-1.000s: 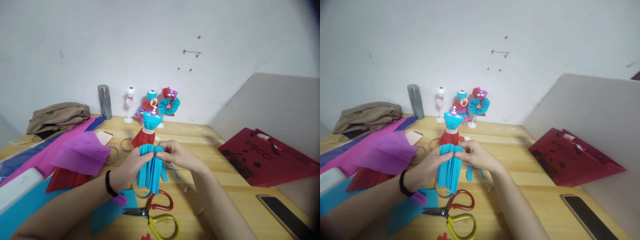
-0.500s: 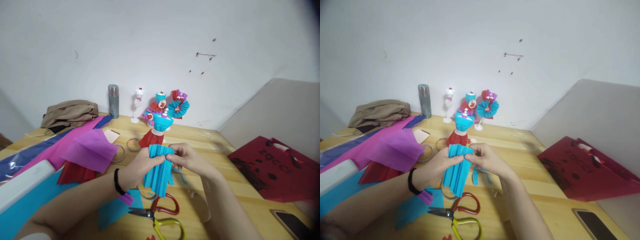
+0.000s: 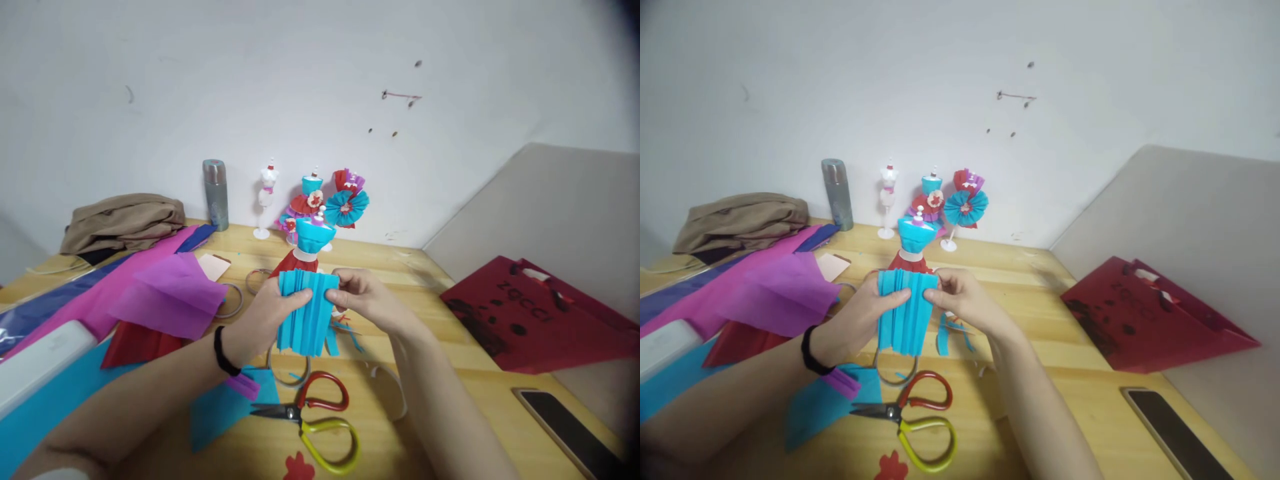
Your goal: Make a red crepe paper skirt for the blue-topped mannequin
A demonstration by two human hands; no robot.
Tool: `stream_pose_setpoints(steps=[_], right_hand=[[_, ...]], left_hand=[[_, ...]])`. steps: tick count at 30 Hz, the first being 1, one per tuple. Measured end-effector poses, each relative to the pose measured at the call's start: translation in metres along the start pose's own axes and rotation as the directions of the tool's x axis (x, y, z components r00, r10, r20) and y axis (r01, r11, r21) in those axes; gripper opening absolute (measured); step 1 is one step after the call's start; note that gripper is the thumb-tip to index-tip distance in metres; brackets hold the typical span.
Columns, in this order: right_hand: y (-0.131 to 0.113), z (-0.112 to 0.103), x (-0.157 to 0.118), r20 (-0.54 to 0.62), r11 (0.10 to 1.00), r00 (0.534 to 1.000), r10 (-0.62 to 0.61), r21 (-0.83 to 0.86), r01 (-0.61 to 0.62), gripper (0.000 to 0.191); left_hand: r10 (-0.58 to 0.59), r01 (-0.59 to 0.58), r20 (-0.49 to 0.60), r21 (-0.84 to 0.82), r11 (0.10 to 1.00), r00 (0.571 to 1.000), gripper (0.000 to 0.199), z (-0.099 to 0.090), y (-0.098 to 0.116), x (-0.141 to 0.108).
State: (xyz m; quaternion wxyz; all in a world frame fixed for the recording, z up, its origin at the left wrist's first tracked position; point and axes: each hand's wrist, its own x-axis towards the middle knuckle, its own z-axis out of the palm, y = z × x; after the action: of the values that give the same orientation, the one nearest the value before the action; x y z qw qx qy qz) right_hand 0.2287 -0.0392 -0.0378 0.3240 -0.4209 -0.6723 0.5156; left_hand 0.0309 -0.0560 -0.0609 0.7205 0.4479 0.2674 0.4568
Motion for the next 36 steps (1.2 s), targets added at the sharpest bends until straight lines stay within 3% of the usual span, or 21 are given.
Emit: stream_pose_setpoints(steps=[4,12,21,36], right_hand=[[-0.002,0.004,0.001,-0.037,0.999,0.999,-0.018,0.041,0.020,0.051],[-0.001,0.009,0.004,0.025,0.996,1.000,0.015,0.087,-0.017,0.042],[-0.003,0.011,0.005,0.015,0.996,1.000,-0.007,0.088,0.005,0.045],[0.000,0.016,0.012,-0.134,0.989,0.990,-0.040,0.133,0.058,0.039]], left_hand=[[-0.032,0.032,-0.001,0.011,0.999,1.000,0.038,0.001,0.005,0.000],[-0.037,0.036,-0.016,-0.012,0.999,0.999,0.031,0.000,0.001,0.001],[0.013,-0.032,0.107,0.176,0.984,0.994,0.025,-0.003,-0.002,0.000],[-0.020,0.036,-0.081,0.202,0.979,0.997,0.042,-0.008,0.004,0.007]])
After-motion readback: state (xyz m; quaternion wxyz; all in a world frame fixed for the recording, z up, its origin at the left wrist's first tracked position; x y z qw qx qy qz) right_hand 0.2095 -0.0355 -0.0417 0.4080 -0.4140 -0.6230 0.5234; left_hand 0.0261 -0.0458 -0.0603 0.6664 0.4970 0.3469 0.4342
